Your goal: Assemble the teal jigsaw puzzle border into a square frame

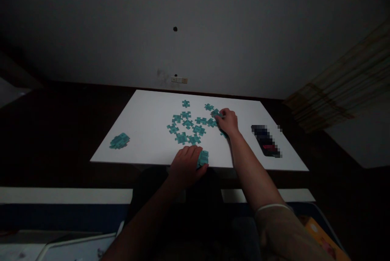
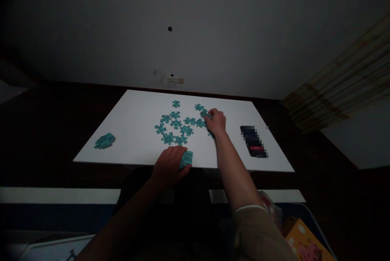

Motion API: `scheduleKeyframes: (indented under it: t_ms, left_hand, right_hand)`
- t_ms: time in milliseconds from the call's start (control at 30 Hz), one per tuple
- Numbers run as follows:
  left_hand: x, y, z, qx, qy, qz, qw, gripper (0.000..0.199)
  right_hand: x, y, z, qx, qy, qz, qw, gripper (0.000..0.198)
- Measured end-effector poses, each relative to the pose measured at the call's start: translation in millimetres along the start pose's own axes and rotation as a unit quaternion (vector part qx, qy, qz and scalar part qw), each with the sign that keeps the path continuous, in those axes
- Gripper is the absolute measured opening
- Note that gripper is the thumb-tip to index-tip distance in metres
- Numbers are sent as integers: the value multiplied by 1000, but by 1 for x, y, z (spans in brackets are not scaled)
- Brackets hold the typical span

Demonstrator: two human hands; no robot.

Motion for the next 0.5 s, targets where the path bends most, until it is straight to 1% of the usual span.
scheduleKeyframes:
  t_ms: [67,133,200,233,300,367,400,433,500]
  left_hand:
    - [0,0,1,-5,-1,5,1000,45]
    - [0,0,1,-5,2,6,1000,43]
    - [0,-1,1,-1,6,5,1000,42]
    - [0,-1,1,1,8,4,1000,43]
    - [-1,-1,1,1,8,-3,1000,44]
    - [-2,-1,2,-2,5,-12,1000,40]
    - [-3,-1,2,-4,2,-15,1000,38]
    - [-3,-1,2,-5,0,-17,1000,35]
    - [-4,-1,2,-9,-2,-20,1000,32]
  right_hand:
    - [-12,1,8,-8,-46,-21,999,12]
    - [-25,5,18,-27,-92,-35,995,13]
    - [-34,19,31,-58,-145,-18,988,20]
    - [-35,31,38,-74,-172,8,982,24]
    - [-29,65,46,-89,-223,85,967,33]
    - [-16,108,50,-82,-280,167,942,37]
    - [-9,129,49,-70,-298,200,931,36]
    - [-3,147,46,-58,-302,214,927,33]
    - [2,172,42,-50,-279,195,939,24]
Point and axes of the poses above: each hand's wrist, its own y-axis away from the middle knuckle, its own x-axis out of the palm, z = x × y, the point moved 7 cm from there along -y, towards the middle knuckle, and after that the axes turned 1 degree about -y, right-handed, at the moved point
